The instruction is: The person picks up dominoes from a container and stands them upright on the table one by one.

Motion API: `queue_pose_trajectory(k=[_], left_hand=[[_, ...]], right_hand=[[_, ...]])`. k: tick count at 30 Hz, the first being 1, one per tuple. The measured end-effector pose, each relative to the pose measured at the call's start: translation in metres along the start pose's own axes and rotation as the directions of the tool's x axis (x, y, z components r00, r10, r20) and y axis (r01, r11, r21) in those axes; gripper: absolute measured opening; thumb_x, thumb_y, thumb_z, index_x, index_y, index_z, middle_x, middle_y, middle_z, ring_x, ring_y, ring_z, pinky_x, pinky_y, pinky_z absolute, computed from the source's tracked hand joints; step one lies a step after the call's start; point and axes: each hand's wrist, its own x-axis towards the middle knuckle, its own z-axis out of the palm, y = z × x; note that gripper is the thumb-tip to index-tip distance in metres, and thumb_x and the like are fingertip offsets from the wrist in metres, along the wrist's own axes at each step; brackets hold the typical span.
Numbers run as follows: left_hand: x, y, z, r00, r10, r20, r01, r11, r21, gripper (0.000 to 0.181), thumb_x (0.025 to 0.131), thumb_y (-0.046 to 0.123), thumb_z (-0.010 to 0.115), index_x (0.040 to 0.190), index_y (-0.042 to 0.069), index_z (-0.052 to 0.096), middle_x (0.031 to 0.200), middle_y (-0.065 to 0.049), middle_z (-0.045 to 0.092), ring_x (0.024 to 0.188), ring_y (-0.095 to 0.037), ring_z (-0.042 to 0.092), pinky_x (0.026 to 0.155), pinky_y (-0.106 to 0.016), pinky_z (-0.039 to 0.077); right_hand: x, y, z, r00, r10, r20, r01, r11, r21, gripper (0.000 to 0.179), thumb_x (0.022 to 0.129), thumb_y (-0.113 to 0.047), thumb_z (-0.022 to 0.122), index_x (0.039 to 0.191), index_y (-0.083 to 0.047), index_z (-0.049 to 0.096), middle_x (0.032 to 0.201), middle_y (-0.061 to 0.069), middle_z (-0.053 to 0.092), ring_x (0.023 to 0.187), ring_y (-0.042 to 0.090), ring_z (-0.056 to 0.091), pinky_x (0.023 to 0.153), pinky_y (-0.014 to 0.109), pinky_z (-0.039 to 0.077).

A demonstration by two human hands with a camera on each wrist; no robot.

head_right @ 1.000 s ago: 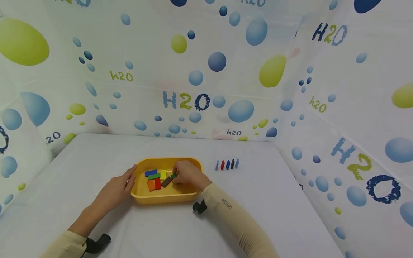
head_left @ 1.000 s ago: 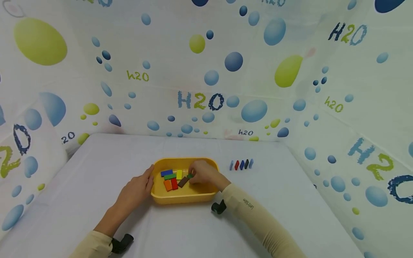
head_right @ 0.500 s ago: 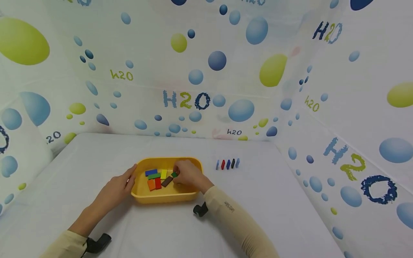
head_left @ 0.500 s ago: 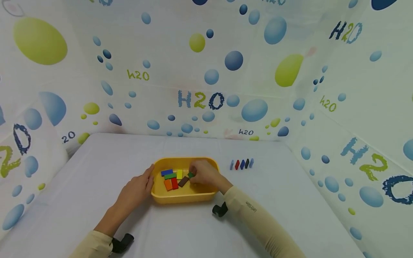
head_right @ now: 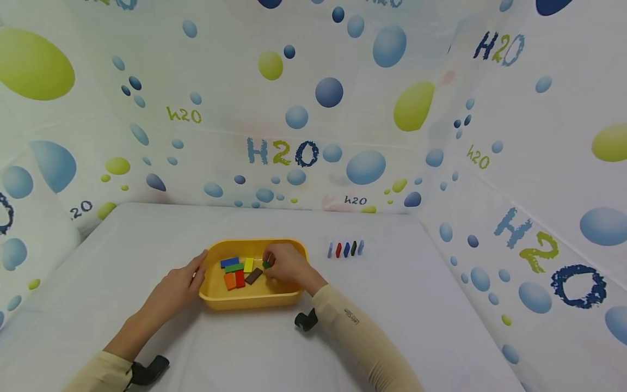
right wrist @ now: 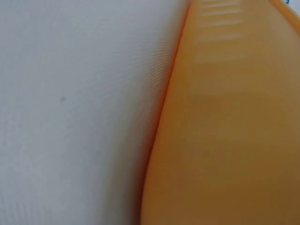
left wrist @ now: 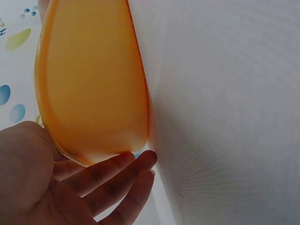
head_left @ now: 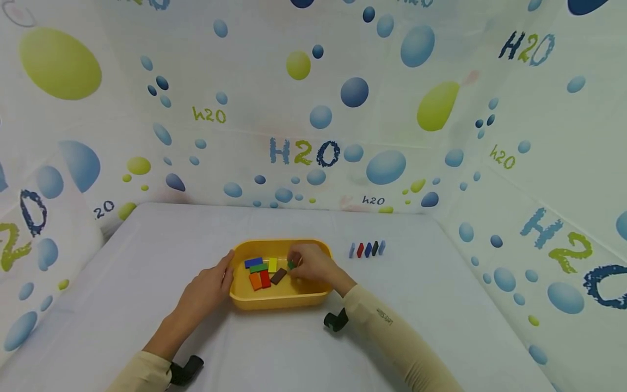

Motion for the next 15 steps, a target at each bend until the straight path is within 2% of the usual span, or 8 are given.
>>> queue_pose_trajectory(k=[6,15], left_hand=[[-0.001,0.001,0.0,1.0,-0.001,-0.002,0.001,1.0,0.012,0.053,0.107,0.014,0.052,0.154,-0.009,0.039,0.067,-0.002,0.044,0.056,-0.017,0.042,0.053,-0.033,0.041],[-0.003,0.002,-0.001,1.0,0.001,0.001,-0.001,1.0,0.017,0.053,0.107,0.014,0.052,0.154,-0.008,0.04,0.067,-0.002,0.044,0.056,-0.017,0.042,0.053,-0.034,0.04]], right_hand=[[-0.005,0.001,-0.002,0.999,0.01,-0.039,-0.008,0.999,0.034,0.021,0.091,-0.012,0.082,0.108,-0.015,0.069,0.096,-0.006,0.065,0.09,0.015,0.06,0.084,0.028,0.053],[-0.014,0.003,-0.011,0.987,-0.061,-0.151,0.072,0.995,0.067,0.024,0.093,-0.012,0.08,0.113,-0.013,0.069,0.097,-0.006,0.066,0.09,0.015,0.061,0.084,0.028,0.054]])
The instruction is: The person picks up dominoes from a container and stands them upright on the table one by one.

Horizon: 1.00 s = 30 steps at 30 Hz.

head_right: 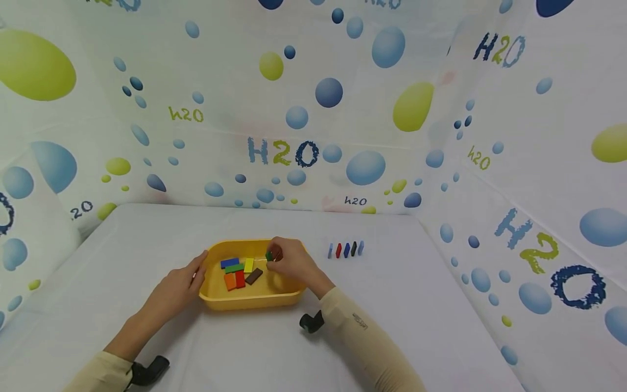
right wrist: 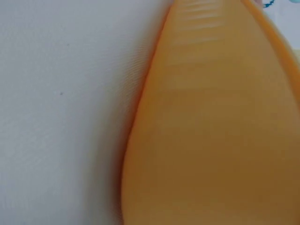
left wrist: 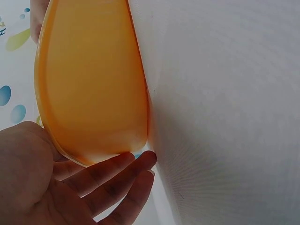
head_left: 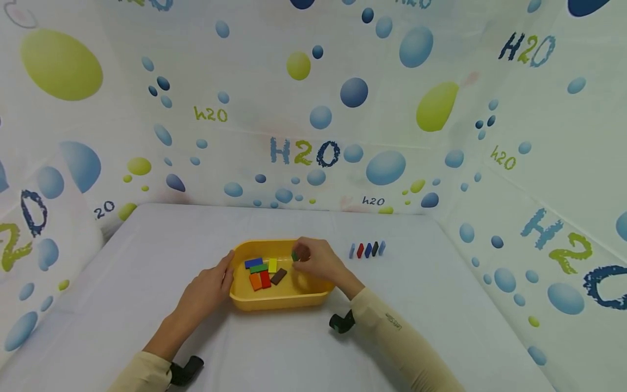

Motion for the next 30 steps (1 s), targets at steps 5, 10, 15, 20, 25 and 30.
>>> queue_pose_trajectory(k=[5,10,15,20,25,30], left_hand=[[0.003,-0.001,0.0,1.0,0.002,0.004,-0.002,1.0,-0.001,0.053,0.107,0.014,0.052,0.154,-0.008,0.039,0.068,-0.003,0.045,0.056,-0.018,0.042,0.053,-0.034,0.041],[0.006,-0.002,0.0,1.0,0.0,0.011,0.0,1.0,0.01,0.053,0.107,0.014,0.051,0.154,-0.009,0.039,0.067,-0.003,0.045,0.056,-0.018,0.043,0.053,-0.034,0.042],[0.009,-0.003,0.0,1.0,-0.007,0.02,0.007,1.0,0.019,0.054,0.107,0.015,0.05,0.155,-0.008,0.038,0.069,-0.004,0.048,0.057,-0.018,0.043,0.054,-0.035,0.043],[0.009,-0.004,0.0,1.0,-0.013,0.026,0.012,1.0,0.026,0.054,0.107,0.016,0.051,0.155,-0.008,0.038,0.072,-0.005,0.052,0.058,-0.019,0.045,0.055,-0.036,0.046],[0.009,-0.003,-0.002,0.999,-0.023,0.048,0.023,1.0,0.008,0.055,0.108,0.016,0.05,0.155,-0.009,0.036,0.071,-0.004,0.049,0.058,-0.019,0.043,0.055,-0.035,0.043],[0.009,0.001,-0.005,0.998,-0.024,0.05,0.024,1.0,0.014,0.055,0.108,0.016,0.052,0.155,-0.009,0.038,0.074,-0.005,0.054,0.058,-0.018,0.044,0.055,-0.035,0.044]], right_hand=[[-0.005,0.0,-0.007,0.999,-0.008,-0.033,0.008,1.0,0.01,0.029,0.093,-0.011,0.08,0.12,-0.007,0.069,0.1,-0.004,0.067,0.092,0.017,0.062,0.086,0.031,0.055],[-0.01,0.002,-0.012,0.997,-0.006,-0.077,0.008,1.0,0.027,0.031,0.093,-0.011,0.08,0.121,-0.006,0.069,0.101,-0.003,0.067,0.093,0.017,0.063,0.087,0.03,0.055],[-0.015,0.004,-0.021,0.99,-0.029,-0.136,0.037,0.998,0.053,0.029,0.092,-0.009,0.08,0.119,-0.004,0.069,0.1,-0.002,0.069,0.092,0.017,0.065,0.087,0.031,0.056],[-0.018,0.009,-0.028,0.987,-0.039,-0.158,0.052,0.995,0.083,0.029,0.092,-0.008,0.08,0.117,-0.002,0.068,0.099,-0.001,0.069,0.091,0.018,0.065,0.086,0.031,0.056],[-0.021,0.014,-0.032,0.984,-0.022,-0.177,0.039,0.995,0.089,0.029,0.091,-0.006,0.08,0.116,-0.002,0.068,0.099,0.0,0.07,0.091,0.018,0.066,0.086,0.033,0.057],[-0.027,0.015,-0.039,0.978,-0.031,-0.204,0.053,0.993,0.101,0.028,0.09,-0.003,0.08,0.116,0.0,0.068,0.099,0.002,0.07,0.09,0.02,0.066,0.085,0.034,0.057]])
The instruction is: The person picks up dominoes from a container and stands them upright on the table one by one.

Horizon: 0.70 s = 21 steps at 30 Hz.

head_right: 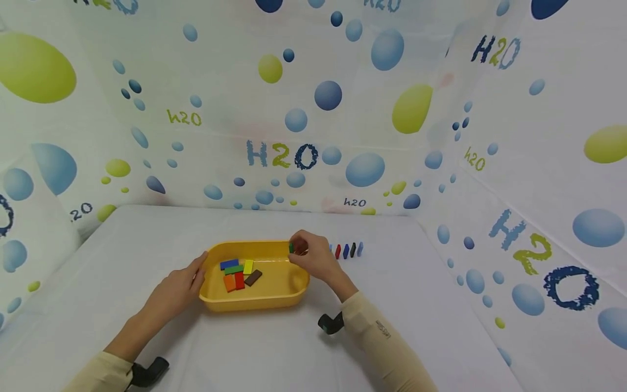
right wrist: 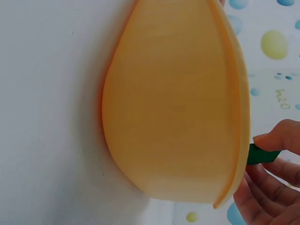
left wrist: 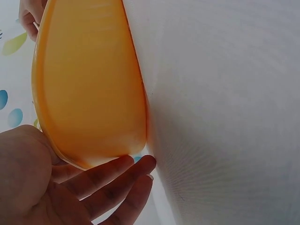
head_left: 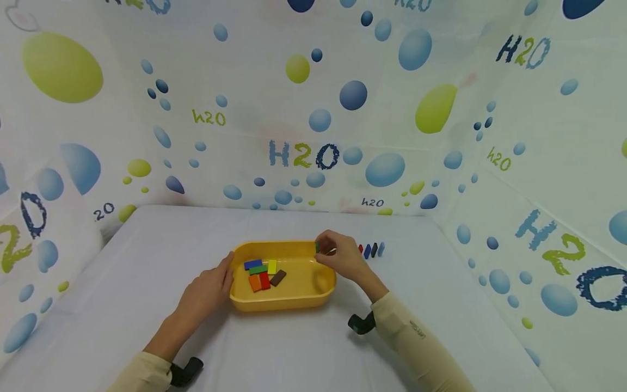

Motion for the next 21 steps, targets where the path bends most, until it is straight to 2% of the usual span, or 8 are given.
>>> queue_pose_trajectory(k=[4,10,21], left_hand=[[0.0,0.0,0.0,1.0,0.006,-0.011,-0.006,1.0,0.007,0.054,0.107,0.015,0.052,0.154,-0.009,0.039,0.08,-0.008,0.06,0.059,-0.018,0.044,0.056,-0.035,0.046],[0.0,-0.001,0.0,1.0,0.009,-0.013,-0.009,1.0,-0.003,0.054,0.108,0.015,0.051,0.154,-0.01,0.039,0.077,-0.008,0.058,0.059,-0.019,0.045,0.057,-0.036,0.046],[0.0,-0.002,0.003,1.0,0.015,-0.022,-0.015,1.0,0.001,0.054,0.107,0.015,0.051,0.154,-0.01,0.039,0.071,-0.004,0.052,0.059,-0.018,0.045,0.057,-0.036,0.047]], right_hand=[[-0.003,0.004,-0.007,0.999,-0.023,-0.03,0.023,1.0,0.011,0.027,0.09,-0.002,0.08,0.114,-0.001,0.068,0.097,0.002,0.07,0.089,0.02,0.067,0.082,0.032,0.058],[-0.007,0.01,-0.018,0.994,-0.053,-0.092,0.056,0.998,0.026,0.025,0.088,-0.003,0.081,0.109,-0.008,0.069,0.092,0.0,0.069,0.085,0.019,0.068,0.078,0.033,0.059],[-0.015,0.024,-0.028,0.994,-0.015,-0.108,0.016,1.0,0.014,0.025,0.088,-0.006,0.082,0.108,-0.009,0.069,0.092,0.001,0.07,0.085,0.018,0.068,0.078,0.033,0.059]])
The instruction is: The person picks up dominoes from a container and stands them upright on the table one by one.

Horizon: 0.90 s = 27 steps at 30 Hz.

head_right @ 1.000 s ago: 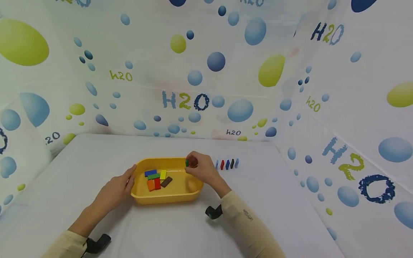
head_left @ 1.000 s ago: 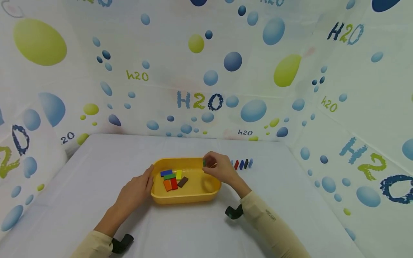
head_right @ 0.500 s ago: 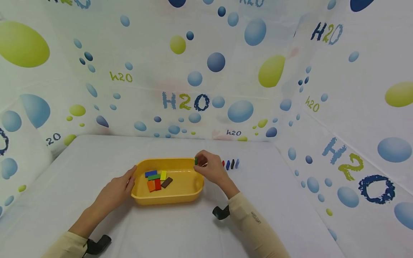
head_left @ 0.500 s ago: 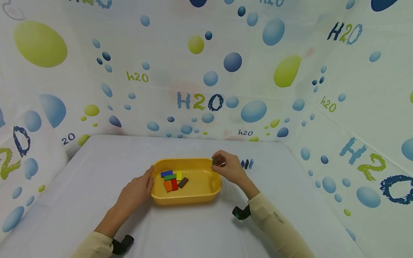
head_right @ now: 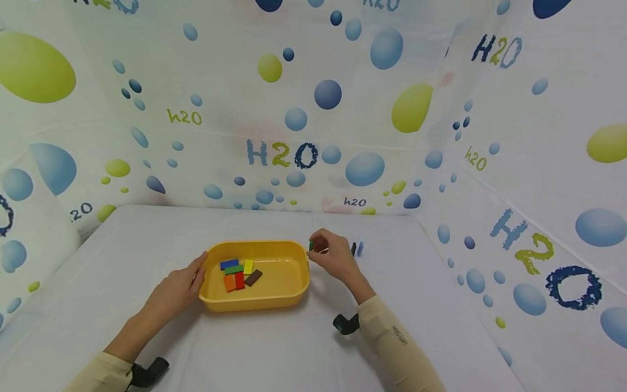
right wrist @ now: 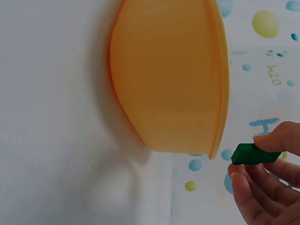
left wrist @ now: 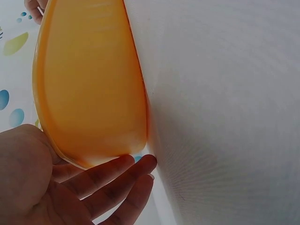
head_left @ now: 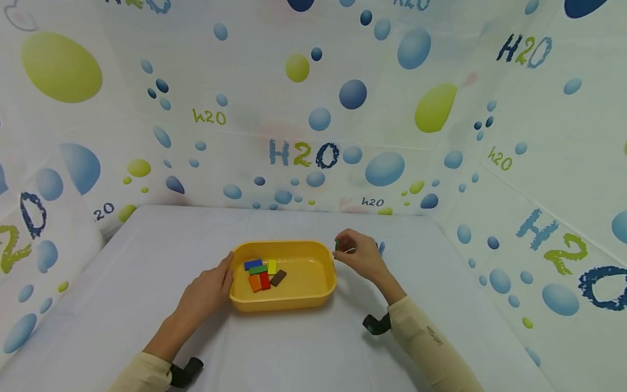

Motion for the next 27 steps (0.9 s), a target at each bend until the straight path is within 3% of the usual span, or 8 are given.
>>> queue_pose_trajectory(k=[5,27], left_hand=[[0.0,-0.001,0.002,1.0,-0.001,-0.003,0.001,1.0,0.002,0.054,0.107,0.015,0.051,0.154,-0.01,0.038,0.069,-0.003,0.049,0.058,-0.018,0.045,0.057,-0.035,0.047],[-0.004,0.002,0.002,1.0,-0.012,0.0,0.012,1.0,-0.006,0.054,0.108,0.015,0.051,0.155,-0.009,0.038,0.067,-0.002,0.045,0.058,-0.018,0.044,0.056,-0.034,0.044]], right_hand=[[-0.003,0.01,-0.004,1.0,-0.005,-0.011,0.004,1.0,-0.019,0.025,0.087,-0.004,0.082,0.108,-0.007,0.069,0.092,0.002,0.069,0.085,0.019,0.068,0.077,0.034,0.059],[-0.021,0.04,-0.007,0.993,0.116,-0.027,-0.118,0.989,-0.093,0.025,0.086,-0.003,0.084,0.107,-0.002,0.07,0.089,-0.001,0.07,0.084,0.018,0.069,0.082,0.043,0.057]])
